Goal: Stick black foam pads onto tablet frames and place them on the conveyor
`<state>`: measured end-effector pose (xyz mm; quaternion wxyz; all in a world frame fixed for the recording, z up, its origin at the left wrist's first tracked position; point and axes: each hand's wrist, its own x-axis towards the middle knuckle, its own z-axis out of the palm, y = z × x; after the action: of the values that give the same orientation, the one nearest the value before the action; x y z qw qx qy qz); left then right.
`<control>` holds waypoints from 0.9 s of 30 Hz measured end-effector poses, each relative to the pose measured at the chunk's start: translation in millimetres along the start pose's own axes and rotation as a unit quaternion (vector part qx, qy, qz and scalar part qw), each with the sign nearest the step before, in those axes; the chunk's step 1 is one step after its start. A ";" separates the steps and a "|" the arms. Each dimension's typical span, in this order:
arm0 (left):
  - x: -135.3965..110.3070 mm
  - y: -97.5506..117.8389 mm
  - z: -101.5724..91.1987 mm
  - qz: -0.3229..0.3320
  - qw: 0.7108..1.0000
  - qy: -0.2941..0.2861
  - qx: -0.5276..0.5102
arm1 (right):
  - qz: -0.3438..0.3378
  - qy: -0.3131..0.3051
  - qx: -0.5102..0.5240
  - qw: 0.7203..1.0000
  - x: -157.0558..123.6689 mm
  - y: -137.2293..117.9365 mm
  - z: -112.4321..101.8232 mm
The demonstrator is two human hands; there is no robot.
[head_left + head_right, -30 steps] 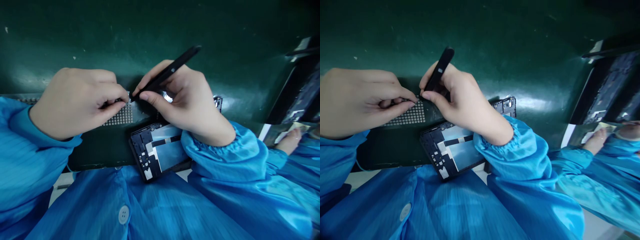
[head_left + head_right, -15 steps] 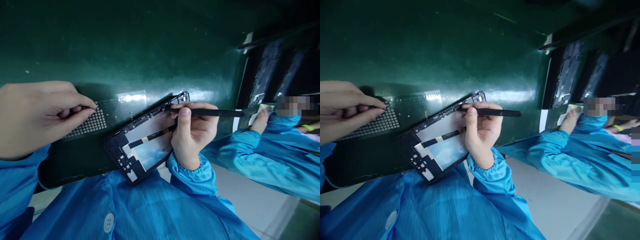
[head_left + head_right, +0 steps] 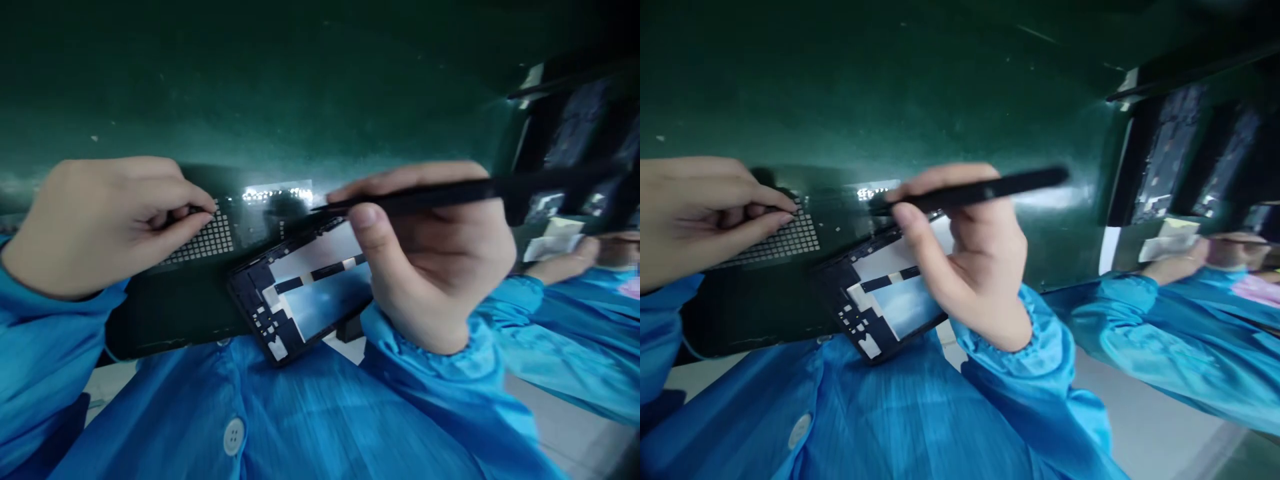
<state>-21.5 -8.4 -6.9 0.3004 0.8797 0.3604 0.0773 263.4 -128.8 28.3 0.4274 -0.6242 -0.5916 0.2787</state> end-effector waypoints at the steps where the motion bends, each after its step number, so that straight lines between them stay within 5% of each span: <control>1: 1.1 1.8 -0.9 0.011 1.000 0.000 0.017 | -0.004 -0.060 0.031 0.998 13.1 -2.5 7.3; 4: 3.4 5.4 -2.4 0.017 0.999 -0.014 0.049 | -0.029 -0.204 0.080 0.975 46.9 6.6 33.8; 7: 3.5 4.9 -1.7 0.002 0.998 -0.030 0.053 | -0.033 -0.256 0.084 0.962 60.5 23.8 50.0; 19: 3.0 3.5 -0.2 0.027 0.998 -0.012 0.060 | 0.001 -0.256 0.134 0.957 62.2 21.6 46.8; 21: 3.2 3.9 -0.6 0.027 0.998 -0.006 0.064 | 0.059 -0.184 0.227 0.954 57.6 18.2 36.0; 23: 3.2 4.8 -1.0 0.027 0.998 -0.002 0.062 | 0.088 -0.040 0.274 0.957 42.3 17.5 20.5; 27: 1.8 5.1 -1.1 0.015 0.999 -0.003 0.038 | 0.041 0.210 0.157 0.964 -6.2 34.0 -2.4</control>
<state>-17.6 -9.6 -3.2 0.2667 0.8960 0.3490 0.0657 281.5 -133.2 -0.8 0.6231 -0.6176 -0.4110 0.2480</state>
